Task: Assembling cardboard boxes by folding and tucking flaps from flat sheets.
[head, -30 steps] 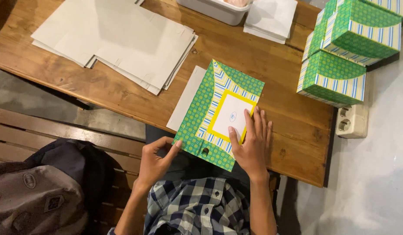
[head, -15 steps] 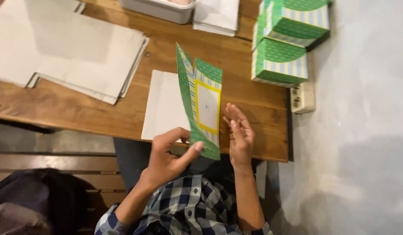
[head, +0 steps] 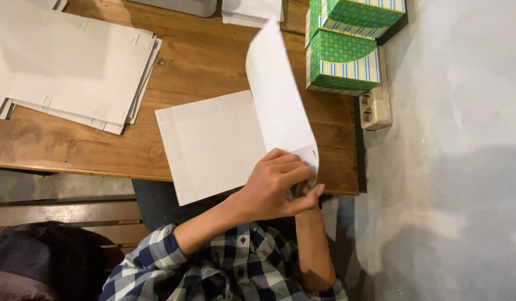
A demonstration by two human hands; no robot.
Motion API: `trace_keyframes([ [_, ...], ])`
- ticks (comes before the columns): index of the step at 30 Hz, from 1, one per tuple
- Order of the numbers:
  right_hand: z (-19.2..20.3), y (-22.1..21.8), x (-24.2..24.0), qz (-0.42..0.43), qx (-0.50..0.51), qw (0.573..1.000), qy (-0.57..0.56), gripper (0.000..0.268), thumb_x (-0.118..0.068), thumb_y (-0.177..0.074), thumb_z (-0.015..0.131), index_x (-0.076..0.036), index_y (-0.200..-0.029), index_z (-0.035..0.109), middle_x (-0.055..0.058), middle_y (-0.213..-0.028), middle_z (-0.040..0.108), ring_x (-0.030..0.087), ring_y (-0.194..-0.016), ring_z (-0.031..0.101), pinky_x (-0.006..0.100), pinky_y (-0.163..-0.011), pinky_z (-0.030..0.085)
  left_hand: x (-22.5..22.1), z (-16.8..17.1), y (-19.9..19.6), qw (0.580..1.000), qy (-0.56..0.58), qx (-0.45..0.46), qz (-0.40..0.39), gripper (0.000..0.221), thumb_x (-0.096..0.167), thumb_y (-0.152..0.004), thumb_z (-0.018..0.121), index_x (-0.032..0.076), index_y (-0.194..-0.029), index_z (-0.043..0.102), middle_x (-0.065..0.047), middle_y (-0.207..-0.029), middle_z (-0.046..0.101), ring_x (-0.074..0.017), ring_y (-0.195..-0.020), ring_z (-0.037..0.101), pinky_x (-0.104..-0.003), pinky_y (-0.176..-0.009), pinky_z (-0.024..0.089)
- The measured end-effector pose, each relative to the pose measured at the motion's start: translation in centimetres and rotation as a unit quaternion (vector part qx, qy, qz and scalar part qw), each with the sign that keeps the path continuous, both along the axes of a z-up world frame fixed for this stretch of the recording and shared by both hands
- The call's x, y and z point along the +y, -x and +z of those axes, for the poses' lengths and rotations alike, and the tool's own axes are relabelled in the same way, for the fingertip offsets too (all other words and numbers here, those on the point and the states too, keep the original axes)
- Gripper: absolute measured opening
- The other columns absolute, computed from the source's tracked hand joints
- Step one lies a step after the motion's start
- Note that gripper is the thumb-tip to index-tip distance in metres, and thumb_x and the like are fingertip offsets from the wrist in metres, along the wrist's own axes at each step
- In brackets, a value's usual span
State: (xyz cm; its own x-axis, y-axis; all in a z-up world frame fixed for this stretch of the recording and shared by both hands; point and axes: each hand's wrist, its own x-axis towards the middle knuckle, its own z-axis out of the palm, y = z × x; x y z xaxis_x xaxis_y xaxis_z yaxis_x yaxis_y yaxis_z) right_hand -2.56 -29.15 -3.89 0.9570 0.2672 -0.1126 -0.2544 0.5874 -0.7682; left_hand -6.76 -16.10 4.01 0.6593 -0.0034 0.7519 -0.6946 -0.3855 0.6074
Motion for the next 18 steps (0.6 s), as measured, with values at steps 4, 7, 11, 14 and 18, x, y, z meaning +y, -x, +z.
trace_keyframes([
  [4,-0.7,-0.1,-1.0,-0.027,0.033,0.999,-0.003,0.058,-0.030,-0.100,0.045,0.001,-0.150,0.044,0.024,-0.148,0.053,0.033,-0.136,0.053,0.045,-0.119,0.039,-0.4,0.2,-0.3,0.999,-0.019,-0.039,0.026,0.024,0.021,-0.086,0.069,0.013,-0.069,0.054,-0.003,-0.057,0.055,-0.0234,-0.059,0.059,-0.034,-0.076,0.048],
  [7,-0.8,-0.4,-1.9,-0.048,0.051,0.998,-0.005,0.059,-0.034,-0.099,0.047,-0.001,-0.149,0.046,0.022,-0.147,0.055,0.032,-0.134,0.055,0.046,-0.118,0.041,-0.4,-0.5,-0.6,0.998,-0.057,-0.004,-0.001,0.025,0.026,-0.083,0.067,0.014,-0.064,0.055,-0.001,-0.052,0.054,-0.0212,-0.056,0.056,-0.039,-0.081,0.048],
  [11,-0.5,-0.5,-2.8,-0.076,0.075,0.994,-0.009,0.061,-0.039,-0.098,0.049,-0.004,-0.147,0.049,0.020,-0.146,0.057,0.031,-0.132,0.057,0.046,-0.117,0.043,0.3,-1.2,-0.6,0.994,-0.096,0.031,-0.045,0.029,0.032,-0.085,0.065,0.013,-0.065,0.057,-0.002,-0.053,0.055,-0.0226,-0.057,0.058,-0.041,-0.083,0.048],
  [14,-0.4,-0.2,-3.4,-0.096,0.097,0.991,-0.009,0.062,-0.044,-0.097,0.050,-0.006,-0.146,0.052,0.018,-0.145,0.059,0.030,-0.130,0.059,0.046,-0.116,0.045,1.0,-1.3,-0.1,0.990,-0.098,0.071,-0.079,0.032,0.038,-0.087,0.064,0.010,-0.072,0.061,-0.006,-0.057,0.059,-0.0257,-0.061,0.061,-0.045,-0.085,0.048],
  [18,-0.3,-0.1,-3.9,-0.122,0.122,0.985,-0.008,0.064,-0.049,-0.096,0.052,-0.009,-0.145,0.055,0.016,-0.144,0.061,0.028,-0.128,0.062,0.046,-0.114,0.047,1.7,-2.9,0.9,0.984,-0.125,0.112,-0.057,0.043,0.051,-0.084,0.069,0.009,-0.091,0.068,-0.008,-0.078,0.067,-0.0281,-0.081,0.066,-0.049,-0.094,0.046],
])
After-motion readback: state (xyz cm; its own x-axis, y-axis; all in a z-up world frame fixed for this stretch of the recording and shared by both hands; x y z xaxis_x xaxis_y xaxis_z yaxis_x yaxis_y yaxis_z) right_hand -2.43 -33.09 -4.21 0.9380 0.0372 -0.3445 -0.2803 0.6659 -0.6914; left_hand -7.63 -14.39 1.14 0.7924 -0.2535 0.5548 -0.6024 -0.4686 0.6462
